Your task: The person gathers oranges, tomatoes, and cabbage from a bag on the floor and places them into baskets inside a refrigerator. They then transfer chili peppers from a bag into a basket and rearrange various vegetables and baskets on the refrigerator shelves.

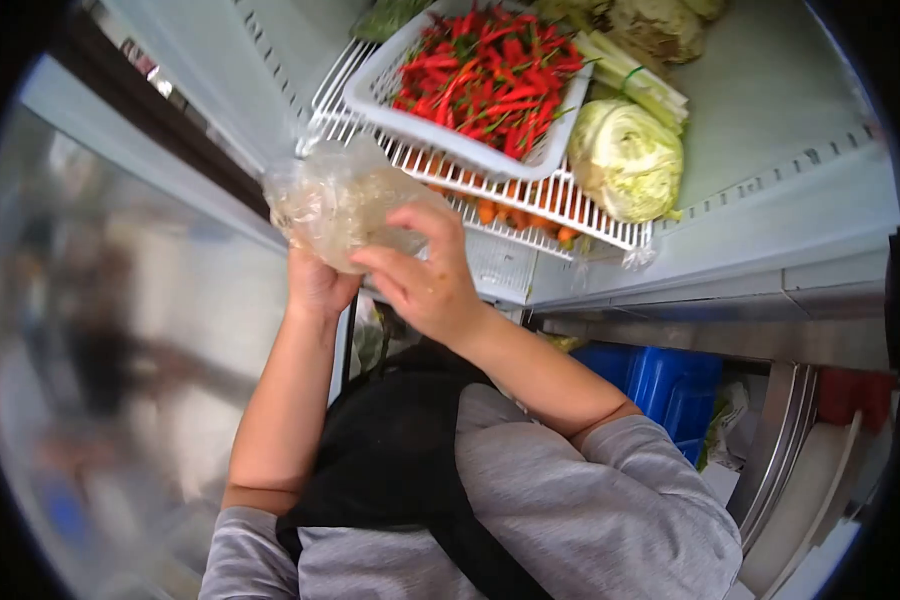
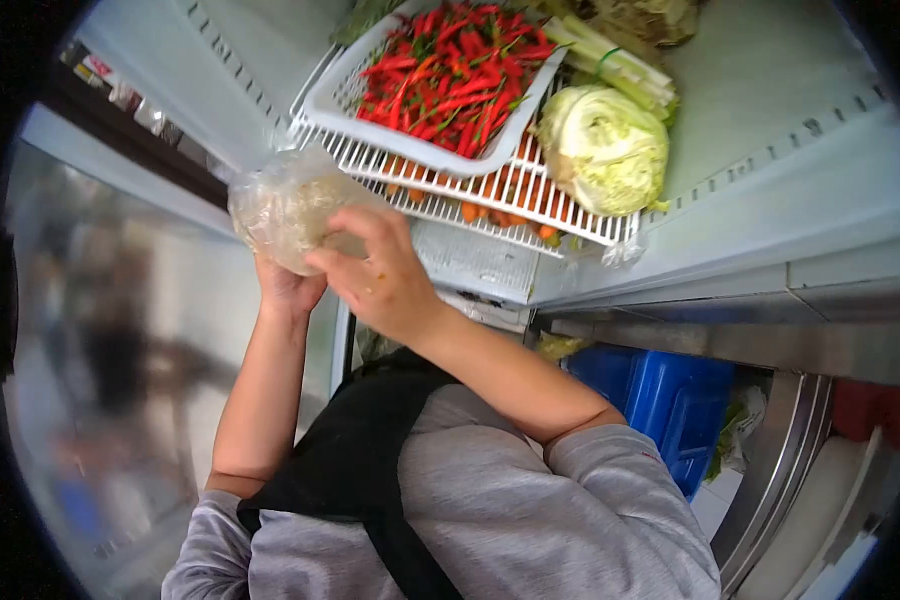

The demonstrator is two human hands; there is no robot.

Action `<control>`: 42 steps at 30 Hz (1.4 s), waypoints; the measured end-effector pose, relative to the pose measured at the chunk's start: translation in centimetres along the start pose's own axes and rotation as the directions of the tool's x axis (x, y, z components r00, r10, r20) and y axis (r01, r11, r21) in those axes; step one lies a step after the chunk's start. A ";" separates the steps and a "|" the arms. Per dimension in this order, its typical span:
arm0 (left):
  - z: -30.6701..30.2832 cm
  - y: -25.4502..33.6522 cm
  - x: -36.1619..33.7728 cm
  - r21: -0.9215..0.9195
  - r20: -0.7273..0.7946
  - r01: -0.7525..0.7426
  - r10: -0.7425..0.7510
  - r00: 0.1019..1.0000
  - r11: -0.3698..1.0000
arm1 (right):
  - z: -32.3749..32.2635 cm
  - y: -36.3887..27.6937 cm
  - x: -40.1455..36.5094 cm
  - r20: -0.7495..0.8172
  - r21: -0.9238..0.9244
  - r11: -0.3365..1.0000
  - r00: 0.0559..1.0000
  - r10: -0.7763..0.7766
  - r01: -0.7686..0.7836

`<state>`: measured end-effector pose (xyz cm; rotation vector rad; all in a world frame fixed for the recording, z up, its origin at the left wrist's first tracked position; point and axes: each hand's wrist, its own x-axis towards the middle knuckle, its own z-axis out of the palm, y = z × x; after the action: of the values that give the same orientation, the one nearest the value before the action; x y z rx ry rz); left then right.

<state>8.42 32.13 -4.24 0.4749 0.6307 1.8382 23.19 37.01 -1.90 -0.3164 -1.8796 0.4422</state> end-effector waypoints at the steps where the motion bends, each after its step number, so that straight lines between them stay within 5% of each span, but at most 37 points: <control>1: -1.1 -0.4 -0.6 -0.032 -0.024 0.058 -0.059 0.998 0.998 | 0.3 0.3 -1.0 0.017 0.000 0.999 0.999 0.041 -0.041; 6: -8.1 -3.9 -3.0 0.090 -0.257 0.369 -0.337 0.906 0.925 | 2.6 4.2 -9.0 0.398 0.079 0.967 0.897 0.193 -0.243; 8: -10.2 -5.6 -4.1 0.297 -0.521 0.482 -0.283 0.806 0.824 | 3.7 5.2 -12.9 0.544 0.091 0.810 0.710 0.447 -0.580; 10: -14.7 -7.9 -6.0 0.358 -0.585 0.599 -0.327 0.742 0.716 | 3.9 6.4 -17.0 0.598 0.035 0.757 0.620 0.508 -0.653; 12: -18.9 -10.4 -8.0 0.717 -0.609 0.634 -0.182 0.772 0.290 | 3.9 7.5 -21.7 0.578 -0.157 0.696 0.506 0.640 -0.701; 16: -24.1 -13.4 -10.5 0.656 -0.694 0.730 -0.226 0.684 0.191 | 1.4 8.0 -31.0 0.421 -0.366 0.574 0.420 0.804 -0.733; 24: -27.5 -16.1 -11.2 0.709 -0.677 0.704 -0.248 0.693 0.031 | -7.4 -6.9 -50.6 0.216 -0.824 -0.025 -0.354 0.910 -0.566; 26: -28.4 -16.6 -11.6 0.751 -0.656 0.654 -0.207 0.725 -0.089 | -9.8 -11.8 -53.5 0.180 -0.847 -0.084 -0.430 0.885 -0.526; 28: -31.5 -17.1 -12.0 0.818 -0.529 0.572 -0.305 0.792 0.065 | -11.5 -16.4 -56.9 0.130 -0.829 -0.137 -0.425 0.896 -0.542; 29: -32.7 -17.5 -12.4 0.915 -0.367 0.398 -0.267 0.891 0.070 | -12.2 -18.4 -57.1 0.067 -0.779 -0.248 -0.470 0.880 -0.576; 30: -36.1 -18.4 -11.6 0.919 -0.391 0.387 -0.309 0.867 -0.075 | -12.7 -20.0 -58.3 0.011 -0.793 -0.317 -0.533 0.846 -0.520; 31: -37.9 -19.0 -11.4 0.947 -0.313 0.318 -0.311 0.897 -0.036 | -13.2 -21.7 -57.1 -0.027 -0.785 -0.355 -0.544 0.839 -0.508; 32: -32.8 -17.1 -12.2 0.895 -0.365 0.433 -0.380 0.850 0.111 | -13.6 -23.3 -59.0 0.013 -0.809 -0.264 -0.465 0.885 -0.525; 33: -33.6 -17.3 -12.5 0.910 -0.387 0.414 -0.327 0.862 0.015 | -13.9 -24.4 -57.4 -0.028 -0.806 -0.295 -0.466 0.885 -0.513; 35: -31.1 -16.1 -12.3 0.795 -0.586 0.601 -0.358 0.727 -0.080 | -14.5 -25.1 -54.8 -0.033 -0.775 -0.303 -0.443 0.896 -0.555; 40: -27.9 -14.2 -11.4 0.794 -0.588 0.607 -0.299 0.751 -0.036 | -15.5 -20.9 -49.9 -0.019 -0.765 -0.154 -0.218 0.976 -0.625; 42: -31.2 -15.9 -9.2 0.884 -0.460 0.467 -0.221 0.860 -0.023 | -15.8 -18.1 -47.2 0.020 -0.766 -0.056 -0.110 0.994 -0.640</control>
<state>4.53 21.76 -38.77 0.9175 2.0202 0.6098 54.02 3.18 -28.56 -2.3536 -2.0695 1.0371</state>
